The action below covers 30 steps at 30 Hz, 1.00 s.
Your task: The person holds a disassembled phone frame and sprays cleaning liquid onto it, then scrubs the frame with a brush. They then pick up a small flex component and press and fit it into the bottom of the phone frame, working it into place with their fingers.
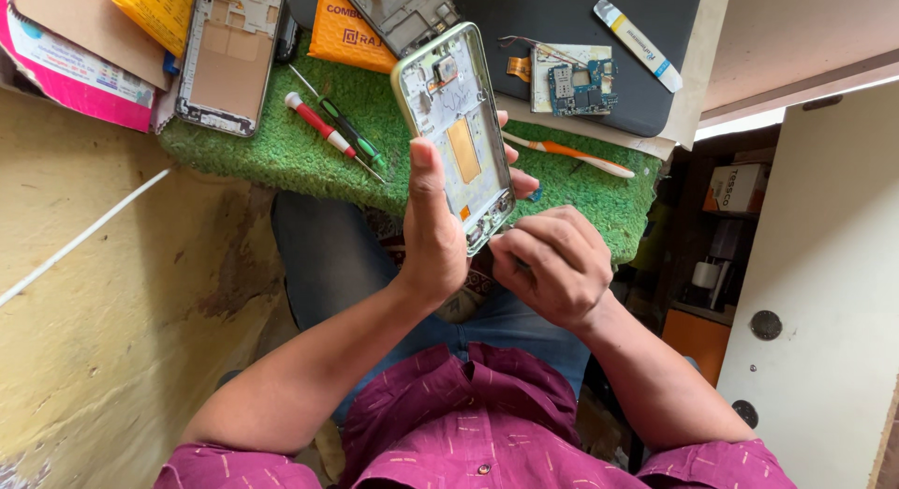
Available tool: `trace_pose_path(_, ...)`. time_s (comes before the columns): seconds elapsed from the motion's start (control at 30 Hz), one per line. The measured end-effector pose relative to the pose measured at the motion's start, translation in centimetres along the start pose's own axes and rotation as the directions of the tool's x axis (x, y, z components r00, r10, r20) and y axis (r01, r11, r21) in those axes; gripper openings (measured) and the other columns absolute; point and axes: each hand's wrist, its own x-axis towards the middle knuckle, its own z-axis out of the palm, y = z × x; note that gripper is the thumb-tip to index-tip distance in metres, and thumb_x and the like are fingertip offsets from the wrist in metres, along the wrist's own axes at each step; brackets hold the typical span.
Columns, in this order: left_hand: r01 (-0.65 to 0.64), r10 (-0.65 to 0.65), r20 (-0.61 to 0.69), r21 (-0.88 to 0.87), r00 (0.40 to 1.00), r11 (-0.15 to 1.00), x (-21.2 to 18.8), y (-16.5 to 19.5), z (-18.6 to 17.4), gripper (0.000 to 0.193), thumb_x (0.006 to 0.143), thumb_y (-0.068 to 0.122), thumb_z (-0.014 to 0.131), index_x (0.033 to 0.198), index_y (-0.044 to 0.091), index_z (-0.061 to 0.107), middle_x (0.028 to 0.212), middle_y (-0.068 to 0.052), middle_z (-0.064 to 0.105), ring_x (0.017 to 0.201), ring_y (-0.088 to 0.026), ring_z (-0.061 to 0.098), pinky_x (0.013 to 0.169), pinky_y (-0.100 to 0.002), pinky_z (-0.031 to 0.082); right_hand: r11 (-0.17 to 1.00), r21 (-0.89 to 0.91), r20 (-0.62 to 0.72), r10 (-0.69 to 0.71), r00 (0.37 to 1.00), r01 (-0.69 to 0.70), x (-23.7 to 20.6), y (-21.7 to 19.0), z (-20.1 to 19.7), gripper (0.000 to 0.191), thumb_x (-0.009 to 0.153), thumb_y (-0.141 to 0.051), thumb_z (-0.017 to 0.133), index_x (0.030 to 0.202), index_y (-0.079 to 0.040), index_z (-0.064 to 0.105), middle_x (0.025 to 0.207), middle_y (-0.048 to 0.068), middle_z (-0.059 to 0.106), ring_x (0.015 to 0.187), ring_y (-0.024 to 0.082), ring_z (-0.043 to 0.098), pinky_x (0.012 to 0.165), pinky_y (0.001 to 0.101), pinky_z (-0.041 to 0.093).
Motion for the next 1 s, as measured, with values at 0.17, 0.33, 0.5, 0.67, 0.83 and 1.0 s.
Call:
trace_pose_path(0.17,-0.057,0.056,-0.016,-0.060,0.998,0.997,0.1,0.9,0.4,0.093,0.100,0.078,0.037,0.149,-0.001,0.046,0.116,-0.013,0.059,0.101,-0.028,0.069,0.095,-0.044,0.058,0.984,0.136,-0.086,0.125,0.988,-0.112,-1.2,0.1,-0.2,0.017,0.086,0.001,0.080,0.095,0.003,0.065,0.093,0.013,0.064,0.078,0.026,0.064,0.071,0.0366,0.054)
trace_pose_path(0.33,-0.074,0.076,0.009,-0.122,0.997,0.990,-0.3,1.7,0.8,0.092,0.102,0.078,0.041,0.144,-0.004,0.047,0.111,-0.015,0.061,0.097,-0.029,0.070,0.094,-0.045,0.058,0.969,0.162,-0.062,0.201,0.978,-0.189,-1.5,0.0,-0.8,0.011,0.088,-0.004,0.075,0.093,-0.001,0.065,0.093,0.011,0.064,0.080,0.025,0.063,0.071,0.0343,0.053)
trace_pose_path(0.5,-0.083,0.086,0.024,-0.113,0.996,0.990,-0.7,1.9,1.1,0.098,0.098,0.080,0.044,0.150,-0.003,0.046,0.115,-0.015,0.060,0.102,-0.029,0.070,0.096,-0.045,0.058,0.969,0.144,-0.027,0.204,0.979,-0.198,-0.7,-0.6,-1.0,0.015,0.085,-0.003,0.081,0.095,-0.002,0.070,0.094,0.010,0.065,0.081,0.025,0.063,0.073,0.0360,0.051)
trace_pose_path(0.67,-0.066,0.068,0.039,-0.035,0.997,0.997,-1.2,1.5,1.5,0.103,0.096,0.082,0.043,0.153,-0.004,0.043,0.119,-0.014,0.058,0.106,-0.027,0.067,0.099,-0.044,0.057,0.982,0.093,-0.034,0.166,0.986,-0.162,0.0,-1.1,-0.9,0.023,0.082,0.001,0.088,0.100,-0.003,0.073,0.097,0.010,0.066,0.082,0.025,0.064,0.073,0.0349,0.052)
trace_pose_path(0.83,-0.058,0.052,0.070,0.086,0.996,0.995,-1.8,1.1,1.6,0.104,0.096,0.082,0.043,0.153,-0.004,0.040,0.128,-0.013,0.057,0.113,-0.026,0.065,0.102,-0.042,0.056,0.996,0.058,0.000,0.070,0.998,-0.070,0.0,-0.9,-1.1,0.024,0.080,0.004,0.085,0.100,-0.003,0.074,0.098,0.010,0.066,0.084,0.026,0.066,0.074,0.0374,0.055)
trace_pose_path(1.0,-0.117,0.105,0.099,0.125,0.990,0.985,-2.0,0.8,1.7,0.100,0.100,0.078,0.046,0.153,-0.006,0.043,0.129,-0.014,0.058,0.112,-0.023,0.065,0.107,-0.040,0.054,0.997,0.022,0.008,-0.074,0.997,0.074,0.0,-0.5,-1.2,0.025,0.077,0.006,0.084,0.100,-0.001,0.076,0.097,0.010,0.066,0.079,0.025,0.066,0.068,0.0362,0.054)
